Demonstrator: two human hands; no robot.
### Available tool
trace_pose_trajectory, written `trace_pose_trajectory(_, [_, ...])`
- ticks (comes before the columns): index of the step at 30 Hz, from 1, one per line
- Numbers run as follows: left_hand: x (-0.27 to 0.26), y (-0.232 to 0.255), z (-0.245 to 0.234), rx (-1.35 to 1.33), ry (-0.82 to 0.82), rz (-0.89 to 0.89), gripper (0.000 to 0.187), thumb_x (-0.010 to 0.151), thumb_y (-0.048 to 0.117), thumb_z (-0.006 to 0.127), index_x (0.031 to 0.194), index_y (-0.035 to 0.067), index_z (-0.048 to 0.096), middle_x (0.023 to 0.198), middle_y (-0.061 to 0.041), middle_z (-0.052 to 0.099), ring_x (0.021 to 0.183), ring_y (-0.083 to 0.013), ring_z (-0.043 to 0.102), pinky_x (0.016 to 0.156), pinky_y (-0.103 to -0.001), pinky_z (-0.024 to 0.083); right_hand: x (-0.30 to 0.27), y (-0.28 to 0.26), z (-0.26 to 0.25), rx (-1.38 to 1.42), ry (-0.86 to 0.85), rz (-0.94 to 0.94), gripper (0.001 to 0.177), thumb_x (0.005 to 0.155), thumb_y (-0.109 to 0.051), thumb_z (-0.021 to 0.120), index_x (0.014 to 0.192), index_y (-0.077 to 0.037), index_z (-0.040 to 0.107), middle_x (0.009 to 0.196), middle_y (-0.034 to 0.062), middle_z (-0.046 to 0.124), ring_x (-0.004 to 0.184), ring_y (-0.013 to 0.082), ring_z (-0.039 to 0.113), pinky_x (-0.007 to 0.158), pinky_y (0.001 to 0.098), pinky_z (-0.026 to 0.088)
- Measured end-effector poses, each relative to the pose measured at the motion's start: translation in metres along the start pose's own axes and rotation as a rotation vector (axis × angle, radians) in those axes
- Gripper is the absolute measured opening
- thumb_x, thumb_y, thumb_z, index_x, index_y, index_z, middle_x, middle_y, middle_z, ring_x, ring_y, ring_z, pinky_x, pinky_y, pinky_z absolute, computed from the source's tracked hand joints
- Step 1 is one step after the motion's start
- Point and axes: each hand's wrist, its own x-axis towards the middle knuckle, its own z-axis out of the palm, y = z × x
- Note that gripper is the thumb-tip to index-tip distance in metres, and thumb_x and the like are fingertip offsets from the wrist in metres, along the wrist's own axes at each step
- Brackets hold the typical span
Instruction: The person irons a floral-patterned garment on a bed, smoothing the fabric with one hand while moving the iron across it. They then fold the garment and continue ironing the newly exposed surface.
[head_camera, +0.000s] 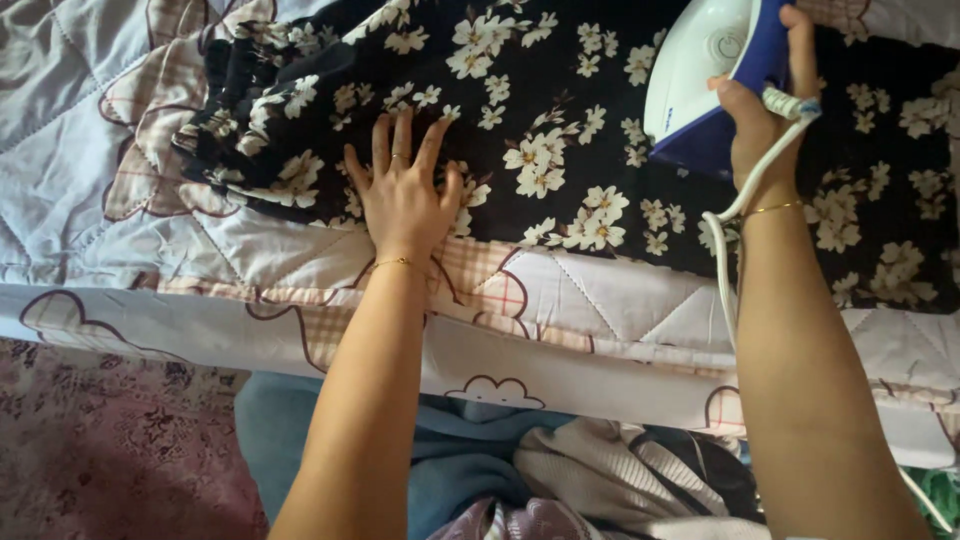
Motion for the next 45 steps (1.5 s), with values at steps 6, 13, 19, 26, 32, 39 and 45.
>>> trace_pose_trajectory(6, [0.001, 0.0, -0.002, -0.024, -0.004, -0.012, 0.053, 0.094, 0.039, 0.059, 0.146, 0.029, 0.056, 0.155, -0.01, 0.047, 0.147, -0.0327, 0.035, 0.116, -0.069, 0.02, -0.027, -0.042, 0.009, -0.171, -0.04, -0.003, 0.065, 0.097, -0.01, 0.076, 0.155, -0.011, 0.047, 0.137, 0.0138, 0.064, 0.121, 0.0237, 0.066, 0.11, 0.0359, 0.058])
trace_pose_trajectory(13, [-0.001, 0.0, 0.001, -0.052, 0.029, 0.005, 0.052, 0.095, 0.038, 0.061, 0.145, 0.028, 0.058, 0.155, -0.011, 0.049, 0.147, -0.0334, 0.036, 0.116, -0.07, 0.02, -0.105, -0.127, 0.025, -0.071, -0.036, 0.205, 0.074, 0.083, -0.027, 0.073, 0.153, -0.021, 0.048, 0.134, 0.0108, 0.063, 0.116, 0.0255, 0.071, 0.105, 0.038, 0.063])
trace_pose_trajectory(19, [-0.001, -0.002, 0.004, -0.043, 0.07, 0.024, 0.051, 0.094, 0.038, 0.062, 0.144, 0.027, 0.059, 0.153, -0.011, 0.05, 0.145, -0.0339, 0.037, 0.115, -0.07, 0.022, -0.163, -0.18, 0.052, -0.039, 0.02, 0.344, 0.078, 0.077, -0.025, 0.075, 0.15, -0.019, 0.048, 0.126, 0.0079, 0.065, 0.121, 0.024, 0.07, 0.105, 0.0429, 0.056])
trace_pose_trajectory(26, [0.0, -0.001, 0.002, -0.047, 0.044, 0.016, 0.049, 0.094, 0.037, 0.062, 0.142, 0.025, 0.061, 0.153, -0.011, 0.05, 0.145, -0.0345, 0.039, 0.115, -0.07, 0.022, -0.165, -0.153, 0.048, -0.216, -0.105, 0.197, 0.081, 0.083, -0.026, 0.072, 0.158, -0.02, 0.042, 0.112, 0.0111, 0.073, 0.114, 0.0251, 0.071, 0.11, 0.0371, 0.055])
trace_pose_trajectory(32, [0.0, -0.002, 0.003, -0.011, 0.054, 0.018, 0.049, 0.096, 0.037, 0.061, 0.143, 0.025, 0.06, 0.155, -0.012, 0.049, 0.145, -0.0343, 0.037, 0.115, -0.07, 0.022, -0.096, -0.112, 0.062, -0.116, -0.15, 0.15, 0.076, 0.085, -0.026, 0.074, 0.154, -0.016, 0.044, 0.129, 0.0083, 0.066, 0.118, 0.0201, 0.069, 0.111, 0.0362, 0.059])
trace_pose_trajectory(39, [0.001, -0.001, 0.0, -0.02, 0.017, 0.006, 0.053, 0.095, 0.039, 0.06, 0.146, 0.026, 0.058, 0.156, -0.012, 0.047, 0.146, -0.0345, 0.036, 0.116, -0.07, 0.021, -0.012, -0.046, 0.083, -0.044, -0.188, 0.003, 0.068, 0.096, -0.022, 0.076, 0.155, -0.011, 0.045, 0.116, 0.0053, 0.064, 0.102, 0.0138, 0.064, 0.098, 0.028, 0.058])
trace_pose_trajectory(45, [0.001, -0.002, 0.002, -0.006, 0.004, -0.015, 0.053, 0.095, 0.042, 0.059, 0.146, 0.028, 0.056, 0.157, -0.01, 0.046, 0.148, -0.0331, 0.035, 0.117, -0.069, 0.019, 0.02, -0.014, 0.092, -0.003, -0.203, -0.103, 0.061, 0.102, -0.014, 0.076, 0.156, -0.009, 0.047, 0.117, 0.0024, 0.06, 0.096, 0.0111, 0.059, 0.091, 0.0246, 0.054])
